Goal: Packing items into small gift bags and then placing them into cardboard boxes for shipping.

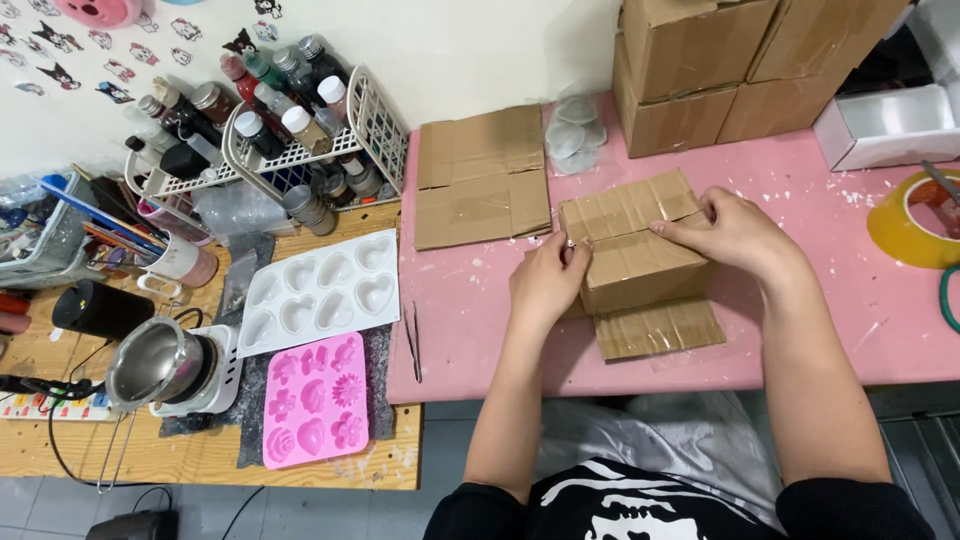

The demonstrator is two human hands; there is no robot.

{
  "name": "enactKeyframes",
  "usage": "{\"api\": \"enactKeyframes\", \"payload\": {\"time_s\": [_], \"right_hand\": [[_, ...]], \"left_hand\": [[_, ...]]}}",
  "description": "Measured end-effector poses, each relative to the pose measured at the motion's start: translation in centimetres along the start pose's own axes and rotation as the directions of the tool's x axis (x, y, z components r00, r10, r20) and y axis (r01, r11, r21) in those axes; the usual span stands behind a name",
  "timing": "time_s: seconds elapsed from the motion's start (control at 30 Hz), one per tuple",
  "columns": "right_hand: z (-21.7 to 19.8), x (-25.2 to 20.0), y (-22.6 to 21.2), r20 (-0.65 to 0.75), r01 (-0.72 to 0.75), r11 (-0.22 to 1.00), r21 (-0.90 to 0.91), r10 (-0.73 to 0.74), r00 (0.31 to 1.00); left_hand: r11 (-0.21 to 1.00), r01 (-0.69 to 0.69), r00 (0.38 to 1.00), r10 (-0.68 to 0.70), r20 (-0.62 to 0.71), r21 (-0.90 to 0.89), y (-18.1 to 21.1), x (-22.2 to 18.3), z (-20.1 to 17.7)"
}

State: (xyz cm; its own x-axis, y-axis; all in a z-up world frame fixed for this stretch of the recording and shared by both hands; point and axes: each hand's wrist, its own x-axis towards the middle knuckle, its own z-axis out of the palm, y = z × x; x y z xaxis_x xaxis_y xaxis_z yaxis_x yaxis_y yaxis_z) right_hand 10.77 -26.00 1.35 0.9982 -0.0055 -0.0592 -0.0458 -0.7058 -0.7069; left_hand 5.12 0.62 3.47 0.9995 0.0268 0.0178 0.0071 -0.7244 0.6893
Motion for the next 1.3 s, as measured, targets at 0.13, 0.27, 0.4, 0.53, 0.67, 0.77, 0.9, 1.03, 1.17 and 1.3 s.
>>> {"api": "enactKeyframes", "payload": {"time_s": [0.13,0.27,0.4,0.53,0.67,0.77,0.9,1.03,1.17,1.3], "right_hand": [[-1.4,-0.3,-1.8,0.092,-0.040,0.995,-0.096,0.049,0.995],[-1.8,0.2,-1.6,0.193,0.012,0.998,-0.061,0.000,0.981],[-1.8,0.9,-0.3,0.246,0.052,0.997,-0.063,-0.035,0.969],[-1.7,0.6,-1.0,0.222,0.091,0.953,-0.291,-0.025,0.975],[-1.9,-0.3,-2.1,0.168,0.067,0.864,-0.499,0.021,0.986],[-2.1,-0.7,-3.2,0.147,0.047,0.833,-0.551,0.041,0.988],[-2.1,-0.7,-4.1,0.135,0.042,0.772,-0.635,0.058,0.989],[-2.7,1.1,-3.9,0.195,0.068,0.758,-0.649,0.079,0.978],[-2.6,1.2,-5.9,0.233,0.078,0.752,-0.655,0.102,0.967],[-2.1,0.7,-7.5,0.176,0.051,0.687,-0.725,0.113,0.978]], "left_hand": [[0.992,-0.008,0.998,0.015,-0.061,0.124,0.5,0.5,0.4],[0.989,-0.034,0.999,0.039,-0.029,0.141,0.2,1.5,0.5],[0.989,-0.045,0.999,0.046,-0.003,0.138,0.0,1.6,0.7],[0.985,-0.057,0.998,0.063,-0.030,0.164,0.0,1.5,1.2],[0.978,-0.104,0.984,0.128,-0.126,0.182,-0.2,1.5,1.9],[0.978,-0.102,0.982,0.128,-0.136,0.184,0.1,1.6,1.7],[0.977,-0.083,0.989,0.105,-0.104,0.196,0.3,1.4,1.3],[0.982,-0.102,0.990,0.116,-0.078,0.162,0.1,1.4,0.7],[0.982,-0.108,0.992,0.117,-0.049,0.157,0.4,1.5,0.5],[0.973,-0.117,0.987,0.136,-0.082,0.201,-0.3,1.8,1.3]]}}
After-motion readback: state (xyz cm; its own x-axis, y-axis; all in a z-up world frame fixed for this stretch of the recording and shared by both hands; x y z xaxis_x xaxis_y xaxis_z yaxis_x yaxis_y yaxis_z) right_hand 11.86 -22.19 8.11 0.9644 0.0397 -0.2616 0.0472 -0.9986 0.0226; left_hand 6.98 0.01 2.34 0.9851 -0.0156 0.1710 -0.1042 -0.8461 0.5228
